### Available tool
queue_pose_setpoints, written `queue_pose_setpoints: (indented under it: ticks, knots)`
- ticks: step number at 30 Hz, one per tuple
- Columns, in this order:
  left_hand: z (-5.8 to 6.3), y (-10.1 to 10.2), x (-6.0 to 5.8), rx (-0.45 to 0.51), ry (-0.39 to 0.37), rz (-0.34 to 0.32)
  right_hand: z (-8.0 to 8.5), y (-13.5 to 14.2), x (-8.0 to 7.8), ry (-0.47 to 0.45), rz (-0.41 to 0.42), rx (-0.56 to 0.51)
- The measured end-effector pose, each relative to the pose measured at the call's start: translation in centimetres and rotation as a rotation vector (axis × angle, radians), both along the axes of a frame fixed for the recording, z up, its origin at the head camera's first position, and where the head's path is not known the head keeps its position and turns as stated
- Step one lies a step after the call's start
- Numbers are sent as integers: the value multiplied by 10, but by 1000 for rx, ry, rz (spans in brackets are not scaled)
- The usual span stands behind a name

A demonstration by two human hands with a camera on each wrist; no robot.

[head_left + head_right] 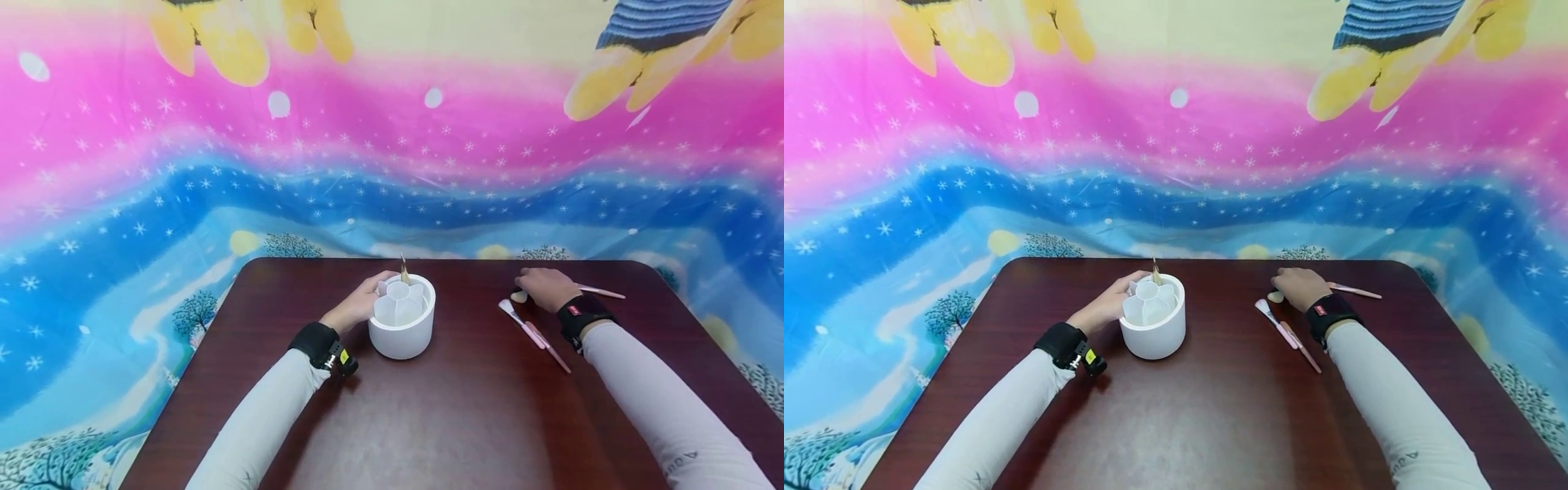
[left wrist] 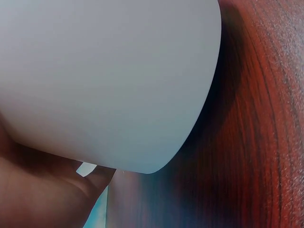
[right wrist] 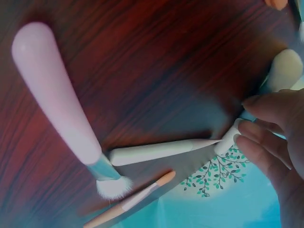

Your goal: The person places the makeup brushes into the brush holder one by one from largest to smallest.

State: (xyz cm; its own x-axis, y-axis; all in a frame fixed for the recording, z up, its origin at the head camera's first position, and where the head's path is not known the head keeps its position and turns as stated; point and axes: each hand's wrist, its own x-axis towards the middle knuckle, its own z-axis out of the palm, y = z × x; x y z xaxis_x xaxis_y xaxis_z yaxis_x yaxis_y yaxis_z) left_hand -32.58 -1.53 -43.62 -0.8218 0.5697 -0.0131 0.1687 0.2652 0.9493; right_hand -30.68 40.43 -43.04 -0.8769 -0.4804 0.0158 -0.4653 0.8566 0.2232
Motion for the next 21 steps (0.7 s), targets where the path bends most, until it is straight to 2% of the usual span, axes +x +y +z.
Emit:
queue_pose_setpoints:
  ticks: [5,9,15,21]
  knots:
    - [-1,-1,0,5,9,-4,5,-1,-3,11,18,1]
    - [-1,0,1,10,7,3,16,0,-6,47,30,-76]
    - [-2,0,1,26,-1,9,59,-13,1,115,64,-219]
    - [-2,0,1,35,0,7,103,-46,15,133,84,-345]
